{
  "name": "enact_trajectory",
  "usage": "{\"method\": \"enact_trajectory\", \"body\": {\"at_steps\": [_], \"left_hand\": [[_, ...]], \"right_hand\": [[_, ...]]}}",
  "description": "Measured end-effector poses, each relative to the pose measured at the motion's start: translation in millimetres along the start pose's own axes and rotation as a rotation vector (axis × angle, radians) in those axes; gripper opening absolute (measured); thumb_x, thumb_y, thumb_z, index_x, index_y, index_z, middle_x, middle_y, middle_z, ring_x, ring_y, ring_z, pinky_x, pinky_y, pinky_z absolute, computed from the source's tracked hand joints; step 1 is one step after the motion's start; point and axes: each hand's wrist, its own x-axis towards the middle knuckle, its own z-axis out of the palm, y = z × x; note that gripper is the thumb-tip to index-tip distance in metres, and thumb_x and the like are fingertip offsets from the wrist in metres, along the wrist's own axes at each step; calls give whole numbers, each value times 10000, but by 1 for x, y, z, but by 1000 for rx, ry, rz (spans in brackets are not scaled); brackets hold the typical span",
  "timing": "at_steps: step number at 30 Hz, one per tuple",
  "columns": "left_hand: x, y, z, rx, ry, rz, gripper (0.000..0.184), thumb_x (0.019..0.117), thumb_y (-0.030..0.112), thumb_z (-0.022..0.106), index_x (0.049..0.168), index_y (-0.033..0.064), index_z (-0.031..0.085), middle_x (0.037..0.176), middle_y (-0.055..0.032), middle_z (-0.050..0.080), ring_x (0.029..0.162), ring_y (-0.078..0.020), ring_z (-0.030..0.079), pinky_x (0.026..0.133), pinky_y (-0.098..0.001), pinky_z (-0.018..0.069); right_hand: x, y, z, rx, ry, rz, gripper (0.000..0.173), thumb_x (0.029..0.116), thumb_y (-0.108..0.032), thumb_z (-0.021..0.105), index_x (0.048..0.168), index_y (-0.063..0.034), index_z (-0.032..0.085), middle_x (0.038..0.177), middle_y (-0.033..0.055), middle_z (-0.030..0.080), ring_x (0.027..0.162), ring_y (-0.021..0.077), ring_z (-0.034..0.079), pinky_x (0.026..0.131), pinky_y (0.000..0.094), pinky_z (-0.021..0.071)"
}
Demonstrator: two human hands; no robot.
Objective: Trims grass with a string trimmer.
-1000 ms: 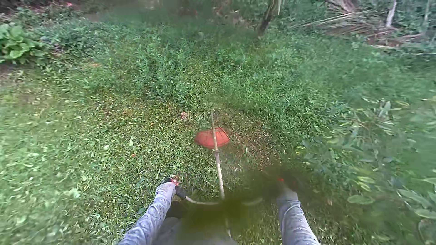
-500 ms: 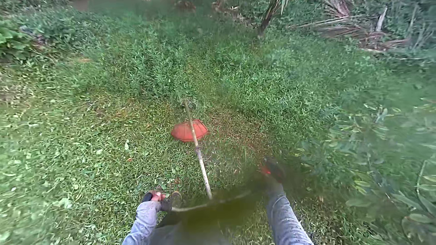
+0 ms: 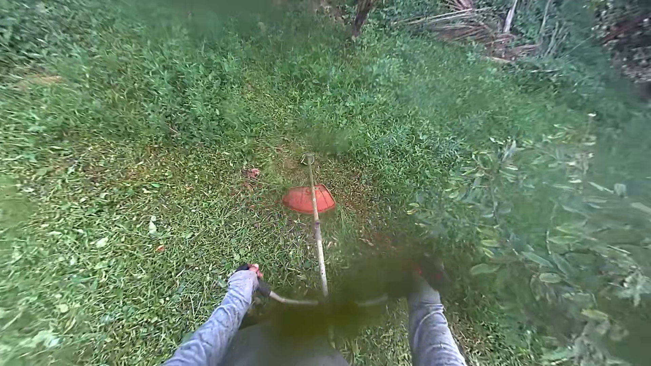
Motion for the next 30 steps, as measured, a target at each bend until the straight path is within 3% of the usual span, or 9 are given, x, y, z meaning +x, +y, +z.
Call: {"method": "enact_trajectory", "body": {"at_steps": [3,6,10,14,16,18,21,24,30], "left_hand": [[18,22,45,131,-27,23,408,1085,389,496,1194,51,696,1031,-118,743,980,-247,707,945,-476,537],[0,57,77,284,-54,38,443,1082,440,471,1220,89,702,1093,-94,748,1058,-239,700,1000,-480,516],[-22,83,103,343,-76,47,450,1091,433,452,1243,85,694,1130,-104,745,1102,-247,692,1029,-476,502],[-20,71,111,383,-37,8,462,1095,433,430,1284,87,671,1182,-116,732,1155,-260,675,1058,-490,483],[-17,53,107,365,-7,2,455,1100,408,432,1293,66,663,1193,-129,727,1166,-262,669,1068,-487,476],[-18,33,97,347,14,-30,451,1108,379,418,1313,50,649,1235,-142,711,1206,-267,649,1093,-480,458],[-38,17,75,393,77,-89,430,1106,344,419,1322,52,650,1286,-151,694,1263,-290,623,1108,-513,443],[-54,4,47,219,44,-151,393,1119,195,391,1395,-28,560,1359,-204,635,1315,-286,578,1148,-459,400],[-52,-40,1,365,199,-284,365,1043,278,545,1361,124,641,1344,-148,667,1299,-316,600,1105,-549,444]], "right_hand": [[22,13,-25,149,154,12,225,1044,-38,448,1254,36,473,873,64,518,649,66,512,610,230,497],[7,-26,-46,-36,140,174,375,1093,-38,316,1448,83,338,1177,181,510,901,117,510,853,240,446],[55,3,-83,97,226,149,269,1070,-57,409,1312,45,466,898,65,494,658,66,481,635,226,473],[97,3,-83,-2,105,178,298,1084,-60,364,1345,77,409,928,81,463,691,60,454,656,216,447],[97,-7,-67,-24,85,124,246,1057,-46,416,1260,86,464,899,90,497,675,71,487,638,219,470],[92,-29,-51,-108,-59,130,353,1049,-21,416,1371,122,445,1158,247,581,913,209,581,856,323,500],[99,-46,-16,-194,-200,96,345,1039,-46,444,1361,76,445,1073,183,569,834,164,564,796,318,521],[93,-65,47,-400,-302,0,396,1085,-44,341,1453,99,369,1277,255,555,973,166,567,886,279,472],[70,-86,160,-300,-477,-311,307,1035,22,421,1314,150,429,975,172,535,743,99,508,688,211,469]]}}
